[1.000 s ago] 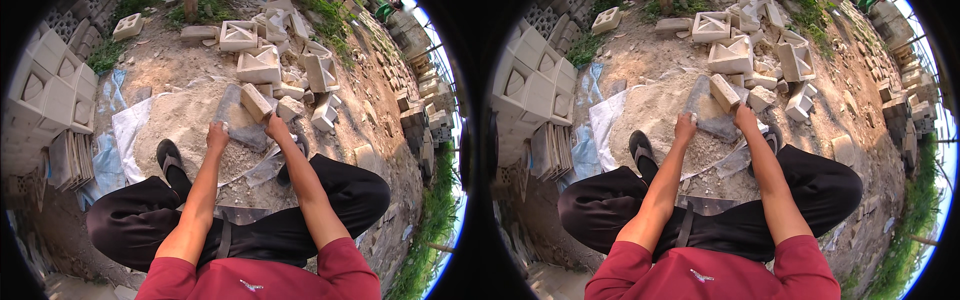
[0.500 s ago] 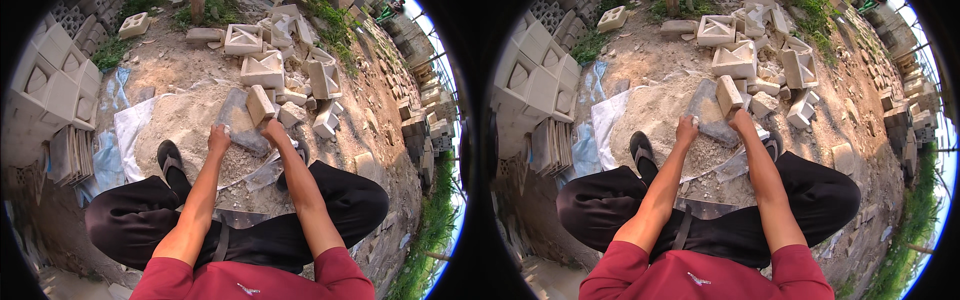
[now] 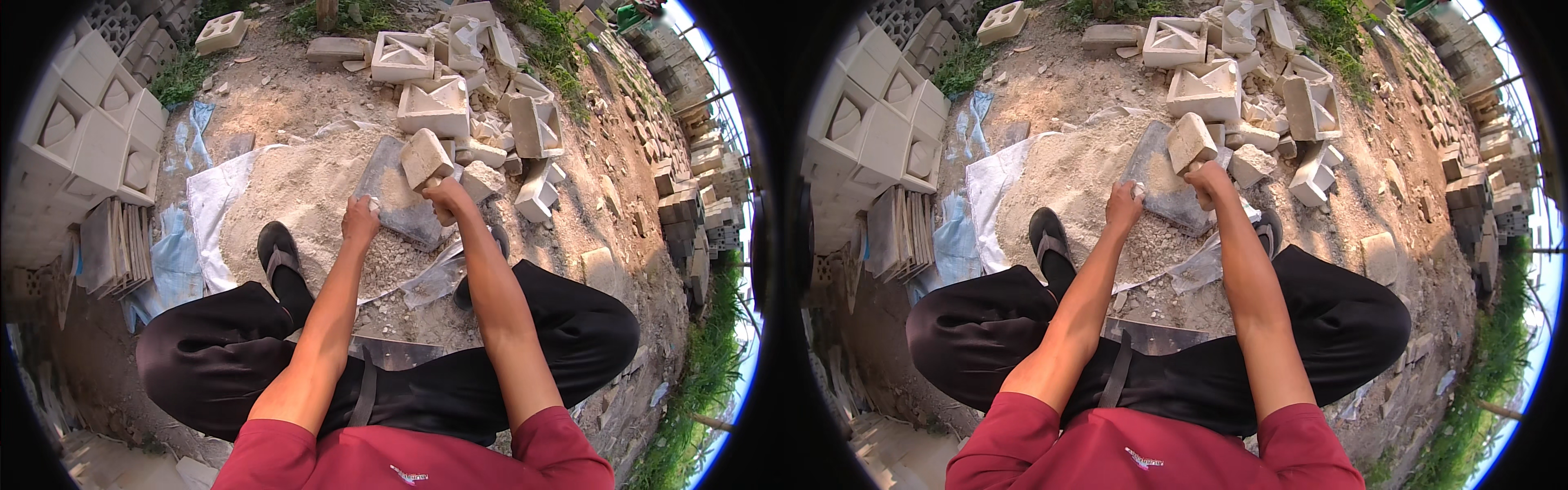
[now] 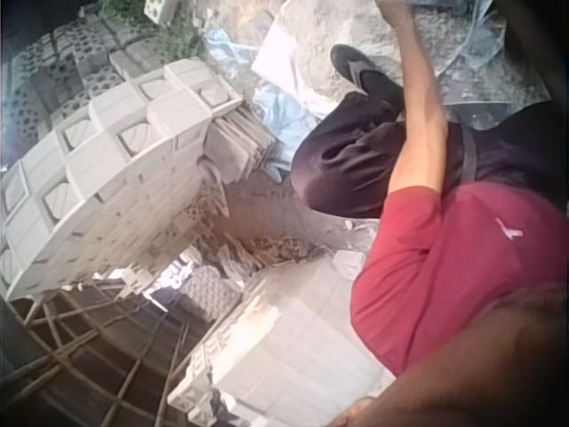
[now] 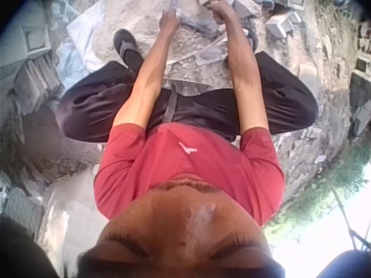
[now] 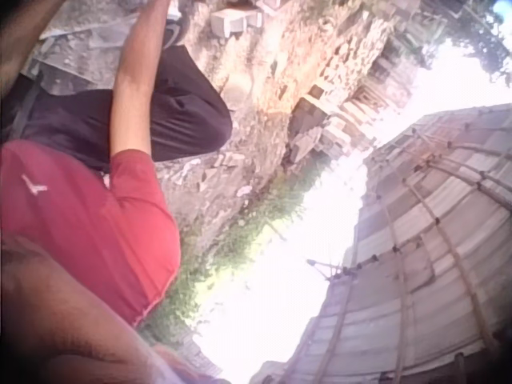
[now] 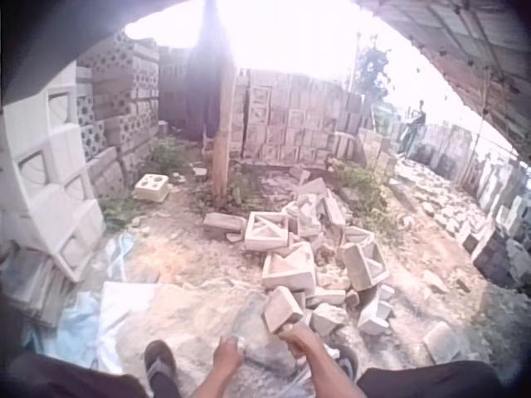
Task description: The person uses a stone fragment to scrape and smooth the edges and inner surfaces of a decorative concrete block while using a trowel to support and move the block.
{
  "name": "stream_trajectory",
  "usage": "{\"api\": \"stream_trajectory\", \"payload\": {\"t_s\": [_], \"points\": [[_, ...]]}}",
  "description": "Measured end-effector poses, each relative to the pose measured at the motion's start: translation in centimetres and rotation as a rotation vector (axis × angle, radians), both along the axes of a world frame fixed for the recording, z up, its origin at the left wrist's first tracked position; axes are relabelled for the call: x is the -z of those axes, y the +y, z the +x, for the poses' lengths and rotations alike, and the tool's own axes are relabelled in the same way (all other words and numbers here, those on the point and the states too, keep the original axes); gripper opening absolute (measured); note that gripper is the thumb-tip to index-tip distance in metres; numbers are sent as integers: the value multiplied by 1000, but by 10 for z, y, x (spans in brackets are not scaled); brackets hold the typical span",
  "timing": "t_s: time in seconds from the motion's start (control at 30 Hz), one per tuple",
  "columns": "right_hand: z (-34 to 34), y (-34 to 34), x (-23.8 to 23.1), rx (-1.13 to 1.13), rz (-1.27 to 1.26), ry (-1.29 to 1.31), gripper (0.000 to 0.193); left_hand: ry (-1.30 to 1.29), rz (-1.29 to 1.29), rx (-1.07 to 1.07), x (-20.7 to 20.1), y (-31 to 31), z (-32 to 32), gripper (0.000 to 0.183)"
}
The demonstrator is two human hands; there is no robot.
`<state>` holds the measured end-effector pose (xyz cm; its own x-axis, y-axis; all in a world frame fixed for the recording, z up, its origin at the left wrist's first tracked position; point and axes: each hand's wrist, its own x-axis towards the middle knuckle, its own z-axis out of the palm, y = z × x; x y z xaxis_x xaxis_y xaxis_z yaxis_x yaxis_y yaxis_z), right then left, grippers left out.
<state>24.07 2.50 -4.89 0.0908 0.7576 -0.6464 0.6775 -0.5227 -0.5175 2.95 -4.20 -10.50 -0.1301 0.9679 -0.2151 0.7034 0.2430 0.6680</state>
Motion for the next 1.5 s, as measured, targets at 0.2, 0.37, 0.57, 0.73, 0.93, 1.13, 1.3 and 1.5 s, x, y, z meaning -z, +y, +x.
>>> {"api": "stream_trajectory", "payload": {"t_s": [0.2, 0.37, 0.57, 0.73, 0.93, 1.13, 1.3, 1.5], "points": [[-15, -49, 47, -108, 439, -317, 49, -13, 18, -26, 0, 1, 6, 42], [-11, 5, 13, -152, 119, -71, 41, 18, 6, 26, -6, 5, 8, 41], [-51, -56, 29, -64, 327, -244, 60, -5, -21, -15, -3, 3, -1, 40], [-63, -16, -17, -95, 68, -59, 48, -6, -25, -36, 0, -2, -4, 41], [-80, -77, 26, -99, 379, -223, 58, -25, -28, -51, 2, 2, -5, 42], [-78, -23, -14, -275, 49, -104, 56, -10, 24, -64, 5, -2, -10, 41], [-73, -74, 49, -57, 387, -350, 36, -52, 5, -27, -8, 4, -2, 41], [-58, -18, -4, -197, 124, -34, 39, -70, 41, -67, 3, -4, -8, 40]]}}
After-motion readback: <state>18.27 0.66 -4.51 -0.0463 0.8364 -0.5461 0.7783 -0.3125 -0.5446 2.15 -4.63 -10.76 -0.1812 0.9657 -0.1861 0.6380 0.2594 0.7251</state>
